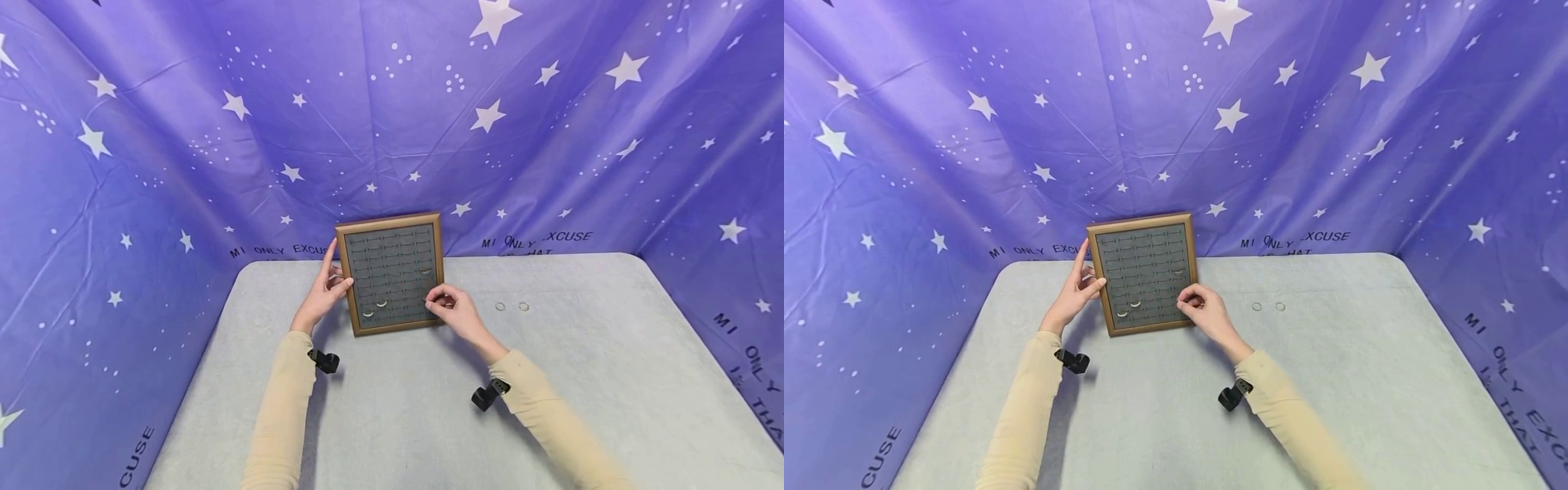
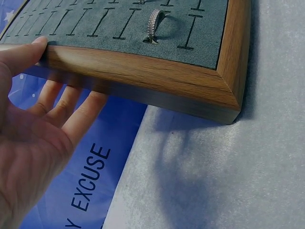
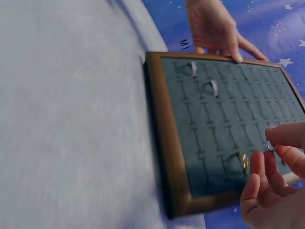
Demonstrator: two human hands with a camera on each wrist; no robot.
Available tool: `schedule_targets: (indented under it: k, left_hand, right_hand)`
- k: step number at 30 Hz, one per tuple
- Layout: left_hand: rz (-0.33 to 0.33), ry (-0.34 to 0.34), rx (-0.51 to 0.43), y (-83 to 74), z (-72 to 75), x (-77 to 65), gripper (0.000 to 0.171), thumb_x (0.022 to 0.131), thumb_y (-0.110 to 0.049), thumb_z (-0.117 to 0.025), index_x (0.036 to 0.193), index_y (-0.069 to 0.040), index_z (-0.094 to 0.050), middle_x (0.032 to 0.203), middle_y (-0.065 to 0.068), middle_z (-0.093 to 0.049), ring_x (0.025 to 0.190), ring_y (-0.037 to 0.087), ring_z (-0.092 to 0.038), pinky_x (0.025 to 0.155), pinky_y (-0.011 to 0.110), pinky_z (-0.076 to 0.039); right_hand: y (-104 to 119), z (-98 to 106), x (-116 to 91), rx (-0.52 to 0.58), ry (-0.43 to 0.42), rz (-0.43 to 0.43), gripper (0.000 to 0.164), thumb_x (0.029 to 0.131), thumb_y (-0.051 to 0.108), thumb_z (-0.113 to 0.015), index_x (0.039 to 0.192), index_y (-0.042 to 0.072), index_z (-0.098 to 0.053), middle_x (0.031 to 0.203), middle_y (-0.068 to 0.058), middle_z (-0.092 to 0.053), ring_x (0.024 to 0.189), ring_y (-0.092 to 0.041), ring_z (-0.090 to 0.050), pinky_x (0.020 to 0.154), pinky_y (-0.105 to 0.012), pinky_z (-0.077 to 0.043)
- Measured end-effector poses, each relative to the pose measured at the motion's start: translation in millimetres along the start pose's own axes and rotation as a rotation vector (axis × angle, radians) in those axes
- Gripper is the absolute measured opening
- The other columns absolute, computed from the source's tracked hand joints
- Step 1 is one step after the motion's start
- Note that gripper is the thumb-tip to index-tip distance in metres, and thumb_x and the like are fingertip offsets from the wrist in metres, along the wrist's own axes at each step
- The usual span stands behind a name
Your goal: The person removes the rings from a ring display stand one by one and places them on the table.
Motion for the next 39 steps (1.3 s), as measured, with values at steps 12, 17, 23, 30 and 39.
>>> schedule_targets:
  k: [12,17,23,30,39]
  left_hand:
    - [0.003,-0.005,0.039,-4.9,0.0,-2.4,0.087,0.094,0.002,-0.058,0.157,-0.028,-0.006,0.106,0.021,-0.047,0.089,0.026,-0.053,0.08,0.042,-0.052]
    - [0.008,-0.008,0.021,-5.7,0.8,-2.3,0.086,0.094,0.002,-0.058,0.157,-0.028,-0.008,0.104,0.021,-0.044,0.086,0.024,-0.05,0.084,0.059,-0.045]
    - [0.019,-0.009,0.024,-4.2,0.8,-1.6,0.086,0.094,0.003,-0.058,0.157,-0.029,-0.009,0.104,0.018,-0.044,0.086,0.023,-0.05,0.082,0.052,-0.048]
    - [0.024,-0.012,0.014,-3.0,1.2,-2.6,0.086,0.094,0.004,-0.058,0.157,-0.029,-0.009,0.105,0.019,-0.044,0.087,0.023,-0.051,0.079,0.04,-0.051]
    - [0.025,-0.006,0.013,-2.8,0.3,-2.9,0.086,0.094,0.003,-0.057,0.157,-0.029,-0.008,0.106,0.02,-0.043,0.089,0.024,-0.05,0.082,0.047,-0.049]
  right_hand:
    - [-60.9,31.8,-4.1,-0.11,0.017,-0.026,0.01,0.084,-0.006,-0.068,0.093,-0.007,-0.064,0.09,-0.016,-0.064,0.074,-0.02,-0.058,0.062,-0.023,-0.048]
    - [-78.1,55.3,-6.0,-0.116,-0.031,-0.028,0.01,0.084,-0.003,-0.069,0.092,-0.006,-0.064,0.093,-0.018,-0.065,0.075,-0.02,-0.059,0.062,-0.023,-0.049]
    - [-86.5,76.5,-11.9,-0.108,-0.068,-0.067,0.011,0.085,-0.006,-0.068,0.094,-0.009,-0.064,0.093,-0.021,-0.064,0.072,-0.015,-0.059,0.059,-0.021,-0.048]
    - [-62.3,87.8,-21.5,-0.093,-0.087,-0.07,0.012,0.085,-0.011,-0.063,0.095,-0.017,-0.06,0.096,-0.031,-0.061,0.071,-0.015,-0.058,0.058,-0.019,-0.046]
    - [-102.6,115.7,-25.0,-0.08,-0.141,-0.105,0.013,0.086,-0.005,-0.067,0.096,-0.012,-0.063,0.092,-0.024,-0.064,0.063,-0.008,-0.056,0.048,-0.022,-0.045]
Point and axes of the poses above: each hand's wrist, its own x-axis towards the middle knuckle, its own z-axis out of the back of the hand, y = z × x, the point moved 10 cm from there along x, towards the middle knuckle
